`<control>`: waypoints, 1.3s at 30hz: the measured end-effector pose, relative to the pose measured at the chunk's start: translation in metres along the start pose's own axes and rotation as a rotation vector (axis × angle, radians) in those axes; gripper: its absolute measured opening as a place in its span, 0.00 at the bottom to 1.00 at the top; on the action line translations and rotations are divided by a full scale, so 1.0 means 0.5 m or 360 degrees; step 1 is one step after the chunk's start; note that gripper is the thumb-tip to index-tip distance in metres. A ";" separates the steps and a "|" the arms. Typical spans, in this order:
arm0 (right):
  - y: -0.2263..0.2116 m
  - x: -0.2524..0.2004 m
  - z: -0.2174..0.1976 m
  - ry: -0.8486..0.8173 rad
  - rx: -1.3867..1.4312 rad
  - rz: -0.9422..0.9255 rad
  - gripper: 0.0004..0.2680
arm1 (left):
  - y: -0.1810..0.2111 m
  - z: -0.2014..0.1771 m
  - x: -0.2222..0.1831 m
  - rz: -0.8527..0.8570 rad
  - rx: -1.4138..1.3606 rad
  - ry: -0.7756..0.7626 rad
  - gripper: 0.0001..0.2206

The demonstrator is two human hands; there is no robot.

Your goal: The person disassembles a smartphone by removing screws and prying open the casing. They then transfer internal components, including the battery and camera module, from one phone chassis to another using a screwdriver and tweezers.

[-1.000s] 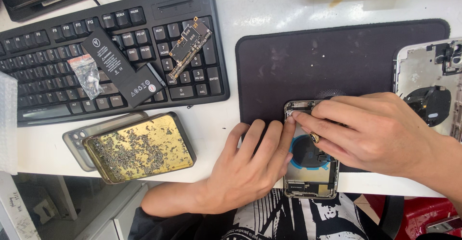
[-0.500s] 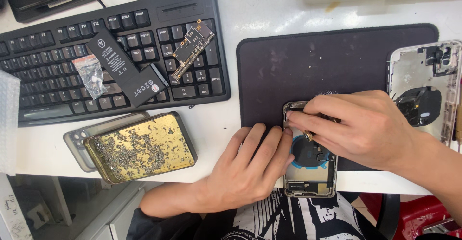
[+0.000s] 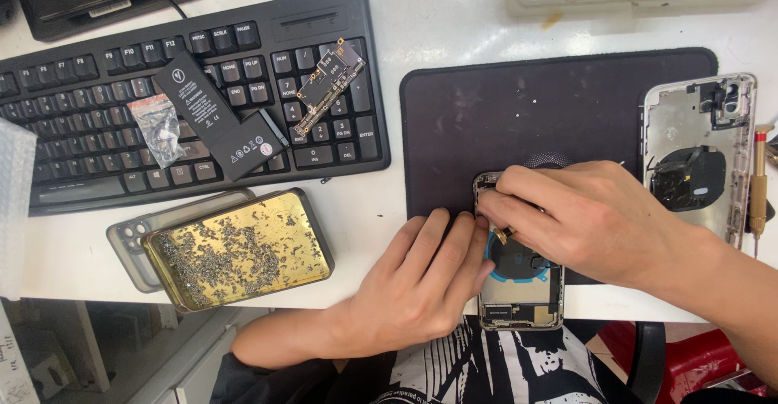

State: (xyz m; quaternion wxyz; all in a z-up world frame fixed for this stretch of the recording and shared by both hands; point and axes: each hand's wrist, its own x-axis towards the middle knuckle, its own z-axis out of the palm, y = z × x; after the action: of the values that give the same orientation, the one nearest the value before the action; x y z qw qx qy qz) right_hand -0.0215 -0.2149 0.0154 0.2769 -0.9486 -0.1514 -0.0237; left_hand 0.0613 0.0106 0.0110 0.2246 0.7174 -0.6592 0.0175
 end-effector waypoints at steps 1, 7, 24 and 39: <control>0.002 0.001 0.002 0.0013 0.0039 0.0006 0.09 | 0.000 0.000 0.000 0.0003 0.0005 0.0005 0.16; 0.007 0.003 -0.003 0.0077 0.0053 -0.0020 0.10 | -0.003 -0.003 0.000 -0.0002 0.0020 0.0017 0.17; 0.000 -0.005 0.006 0.0085 0.0093 0.0123 0.10 | -0.009 -0.008 -0.001 0.0025 0.0049 -0.0026 0.18; 0.028 -0.038 -0.025 0.0141 0.0237 0.0240 0.11 | -0.001 -0.001 -0.002 -0.0047 0.0081 -0.0148 0.20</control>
State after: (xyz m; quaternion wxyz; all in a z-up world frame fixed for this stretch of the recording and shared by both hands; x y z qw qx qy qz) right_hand -0.0352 -0.2379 0.0162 0.3538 -0.9322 -0.0687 -0.0334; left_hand 0.0620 0.0116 0.0112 0.1757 0.7326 -0.6576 -0.0025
